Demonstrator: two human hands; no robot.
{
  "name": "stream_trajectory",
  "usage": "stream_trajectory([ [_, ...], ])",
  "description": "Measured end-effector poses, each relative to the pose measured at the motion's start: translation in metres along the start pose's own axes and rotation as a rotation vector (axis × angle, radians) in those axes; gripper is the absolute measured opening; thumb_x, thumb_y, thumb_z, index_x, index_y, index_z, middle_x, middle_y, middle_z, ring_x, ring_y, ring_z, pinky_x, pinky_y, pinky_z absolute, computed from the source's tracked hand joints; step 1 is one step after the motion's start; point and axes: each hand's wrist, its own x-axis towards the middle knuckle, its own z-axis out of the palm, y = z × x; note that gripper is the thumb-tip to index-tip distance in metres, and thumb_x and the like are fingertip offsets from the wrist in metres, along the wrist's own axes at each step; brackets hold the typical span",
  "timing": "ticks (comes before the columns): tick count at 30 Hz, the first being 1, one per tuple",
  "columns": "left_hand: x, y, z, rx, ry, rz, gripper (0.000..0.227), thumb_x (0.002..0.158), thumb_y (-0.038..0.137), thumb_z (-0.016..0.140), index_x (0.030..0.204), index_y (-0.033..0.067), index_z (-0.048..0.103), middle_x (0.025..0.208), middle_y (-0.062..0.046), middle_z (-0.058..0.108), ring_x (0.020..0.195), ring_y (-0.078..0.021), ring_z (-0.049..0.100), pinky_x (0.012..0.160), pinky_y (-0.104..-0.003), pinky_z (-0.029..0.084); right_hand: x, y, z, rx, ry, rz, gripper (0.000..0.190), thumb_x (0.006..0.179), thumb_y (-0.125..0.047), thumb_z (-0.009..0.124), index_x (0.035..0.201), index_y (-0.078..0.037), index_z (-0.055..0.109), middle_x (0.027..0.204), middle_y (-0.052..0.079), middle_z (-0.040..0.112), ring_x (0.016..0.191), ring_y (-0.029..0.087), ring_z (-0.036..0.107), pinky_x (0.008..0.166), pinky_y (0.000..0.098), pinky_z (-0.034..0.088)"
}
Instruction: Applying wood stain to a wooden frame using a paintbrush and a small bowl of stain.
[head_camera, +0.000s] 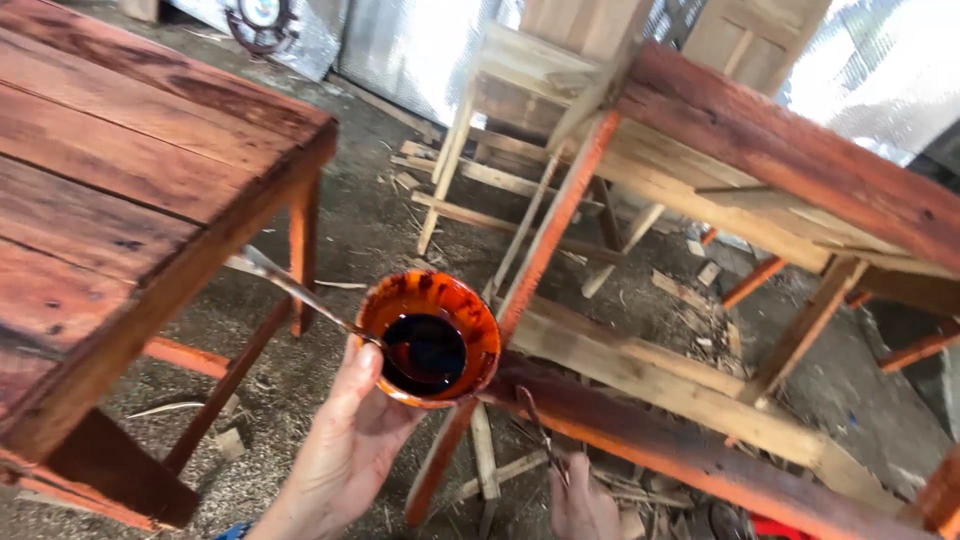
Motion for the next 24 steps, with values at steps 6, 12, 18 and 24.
stream_trajectory([
  [6, -0.005, -0.012, 0.005, 0.037, 0.004, 0.015, 0.057, 0.091, 0.022, 0.043, 0.147, 0.0163, 0.051, 0.139, -0.016, 0.063, 0.123, -0.0320, 0.057, 0.099, -0.049, 0.047, -0.015, 0.022, 0.061, -0.027, 0.347, -0.003, 0.018, 0.093, -0.026, 0.047, 0.109, -0.020, 0.052, 0.074, 0.003, 0.056, 0.051, 0.026, 0.051, 0.041, 0.0369, 0.040],
  [12, -0.007, -0.029, 0.003, 0.077, -0.065, 0.045, 0.051, 0.094, 0.025, 0.044, 0.143, 0.0142, 0.053, 0.136, -0.017, 0.066, 0.118, -0.0315, 0.060, 0.095, -0.046, 0.048, -0.005, -0.059, 0.027, 0.325, -0.061, -0.030, 0.022, 0.100, -0.031, 0.046, 0.117, -0.018, 0.046, 0.075, 0.002, 0.067, 0.059, 0.023, 0.065, 0.054, 0.0343, 0.053],
  [18, 0.005, -0.044, -0.012, 0.072, -0.129, 0.071, 0.051, 0.093, 0.026, 0.049, 0.142, 0.0175, 0.053, 0.134, -0.015, 0.066, 0.113, -0.0300, 0.060, 0.088, -0.044, 0.050, -0.009, -0.035, 0.049, 0.181, 0.175, -0.222, 0.020, 0.098, -0.028, 0.053, 0.109, -0.017, 0.040, 0.058, 0.001, 0.061, 0.040, 0.024, 0.059, 0.040, 0.0411, 0.055],
  [24, -0.006, -0.037, 0.000, 0.070, -0.084, 0.046, 0.051, 0.093, 0.024, 0.046, 0.143, 0.0148, 0.053, 0.137, -0.017, 0.065, 0.118, -0.0319, 0.060, 0.093, -0.046, 0.050, -0.020, -0.046, 0.035, 0.281, 0.128, -0.265, 0.010, 0.102, -0.027, 0.045, 0.100, -0.017, 0.043, 0.055, -0.003, 0.055, 0.036, 0.015, 0.050, 0.033, 0.0334, 0.047],
])
